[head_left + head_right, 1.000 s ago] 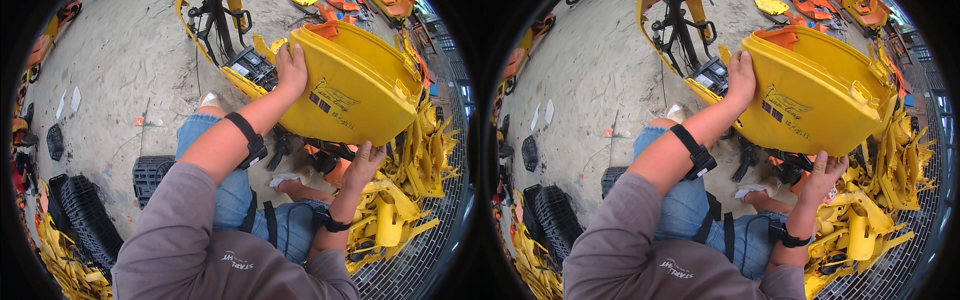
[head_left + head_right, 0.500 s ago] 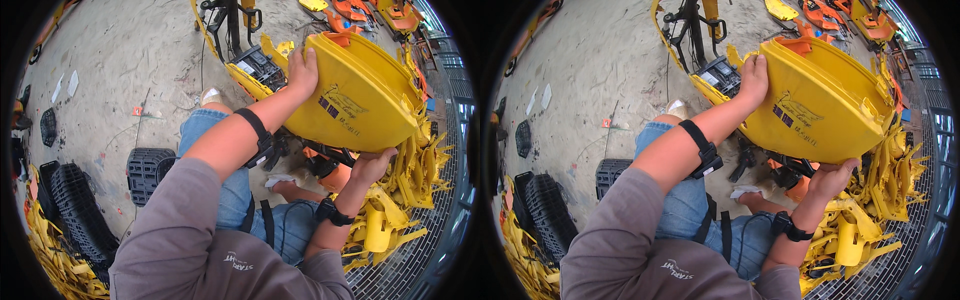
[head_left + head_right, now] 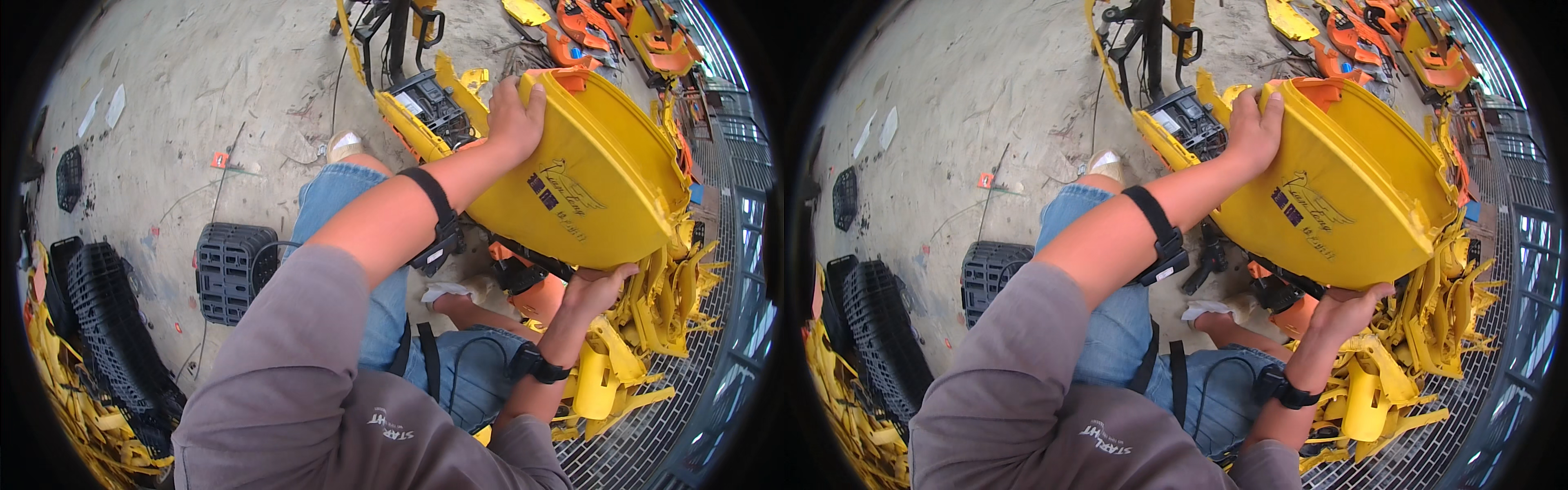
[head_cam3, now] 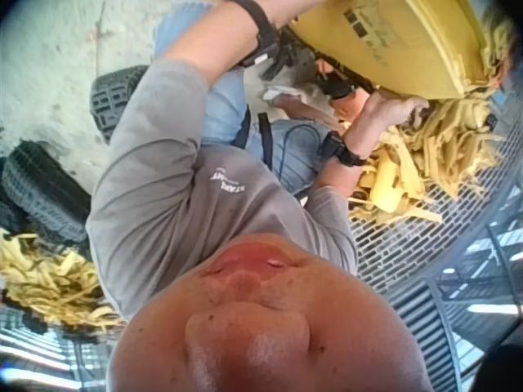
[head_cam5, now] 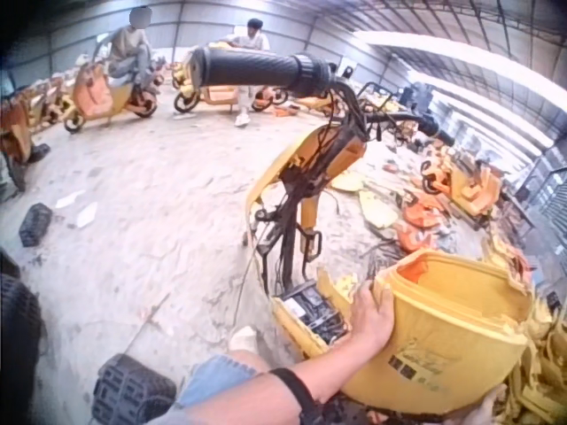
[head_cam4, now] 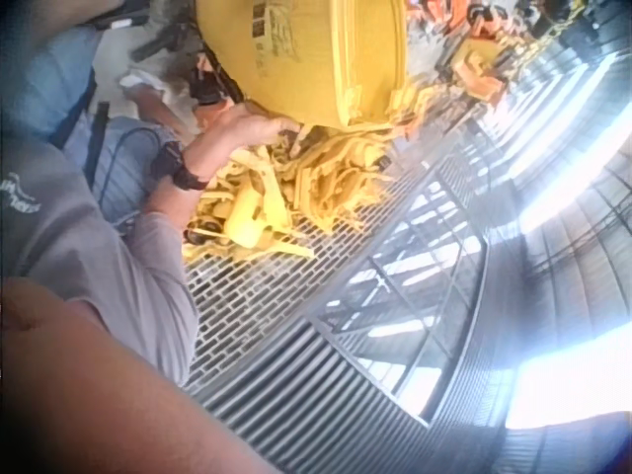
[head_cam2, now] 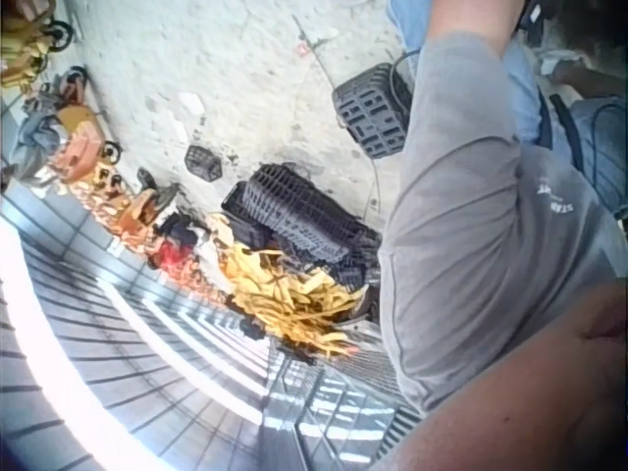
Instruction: The person fits yellow plastic body panels onto a moped frame and connects internal electrical wiring by hand.
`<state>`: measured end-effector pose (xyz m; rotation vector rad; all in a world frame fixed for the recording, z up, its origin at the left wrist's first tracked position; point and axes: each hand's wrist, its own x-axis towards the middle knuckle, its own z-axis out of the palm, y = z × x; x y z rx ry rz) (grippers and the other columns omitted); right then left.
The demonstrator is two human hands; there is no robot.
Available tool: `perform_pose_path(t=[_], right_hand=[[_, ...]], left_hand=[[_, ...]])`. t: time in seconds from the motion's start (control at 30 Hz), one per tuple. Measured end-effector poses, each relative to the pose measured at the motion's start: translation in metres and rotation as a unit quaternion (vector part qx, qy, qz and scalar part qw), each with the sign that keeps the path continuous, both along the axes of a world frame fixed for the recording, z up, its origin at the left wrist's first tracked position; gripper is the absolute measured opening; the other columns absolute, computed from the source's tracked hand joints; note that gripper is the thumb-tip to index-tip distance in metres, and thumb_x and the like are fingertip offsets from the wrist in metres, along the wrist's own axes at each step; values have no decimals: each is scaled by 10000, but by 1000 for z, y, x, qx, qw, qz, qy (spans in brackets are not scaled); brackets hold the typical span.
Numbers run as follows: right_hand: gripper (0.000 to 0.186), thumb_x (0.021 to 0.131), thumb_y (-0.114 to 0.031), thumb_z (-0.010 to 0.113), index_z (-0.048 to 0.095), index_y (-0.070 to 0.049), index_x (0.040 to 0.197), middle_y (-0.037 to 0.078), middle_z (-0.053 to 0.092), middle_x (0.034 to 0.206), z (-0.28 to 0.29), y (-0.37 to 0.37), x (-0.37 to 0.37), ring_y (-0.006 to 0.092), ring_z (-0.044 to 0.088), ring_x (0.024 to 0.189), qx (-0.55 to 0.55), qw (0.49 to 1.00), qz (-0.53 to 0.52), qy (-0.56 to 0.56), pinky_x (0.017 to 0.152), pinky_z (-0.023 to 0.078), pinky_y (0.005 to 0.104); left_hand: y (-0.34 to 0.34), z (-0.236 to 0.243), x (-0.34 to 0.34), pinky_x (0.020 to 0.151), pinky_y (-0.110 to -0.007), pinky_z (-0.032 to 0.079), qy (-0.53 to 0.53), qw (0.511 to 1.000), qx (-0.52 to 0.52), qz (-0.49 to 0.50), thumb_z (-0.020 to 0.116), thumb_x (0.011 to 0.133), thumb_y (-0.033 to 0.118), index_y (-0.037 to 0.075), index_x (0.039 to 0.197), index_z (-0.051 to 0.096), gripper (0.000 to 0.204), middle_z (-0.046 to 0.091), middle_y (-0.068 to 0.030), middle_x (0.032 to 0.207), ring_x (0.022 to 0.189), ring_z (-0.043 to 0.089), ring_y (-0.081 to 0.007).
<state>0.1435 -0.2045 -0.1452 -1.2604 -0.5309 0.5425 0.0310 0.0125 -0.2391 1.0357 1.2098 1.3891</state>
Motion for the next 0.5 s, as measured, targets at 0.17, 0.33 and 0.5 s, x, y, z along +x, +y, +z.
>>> perform_pose_path(t=[0.17,0.33,0.5], right_hand=[[618,1066,-523,356,376,-99,1515,88,480,1488,-32,-23,6,248,491,1324,-30,999,-18,-16,1109,417,446],[577,1099,-387,411,352,64,1454,245,478,1427,-9,-41,4,303,481,1348,-147,964,-56,-213,1144,394,462],[482,1077,-250,501,399,57,1434,193,522,1363,16,-47,28,283,536,1245,-158,891,-183,-384,1049,445,385]], left_hand=[[3,6,4,1085,-500,356,9,1000,-21,7,553,974,476,25,1330,498,577,509,-208,1337,1282,465,-392],[5,15,-5,1120,-473,341,1,998,-53,-17,552,972,487,33,1357,511,597,499,-208,1398,1330,452,-366],[4,14,0,1111,-485,343,-2,999,-37,-9,549,974,474,40,1337,522,567,501,-202,1370,1320,450,-366]])
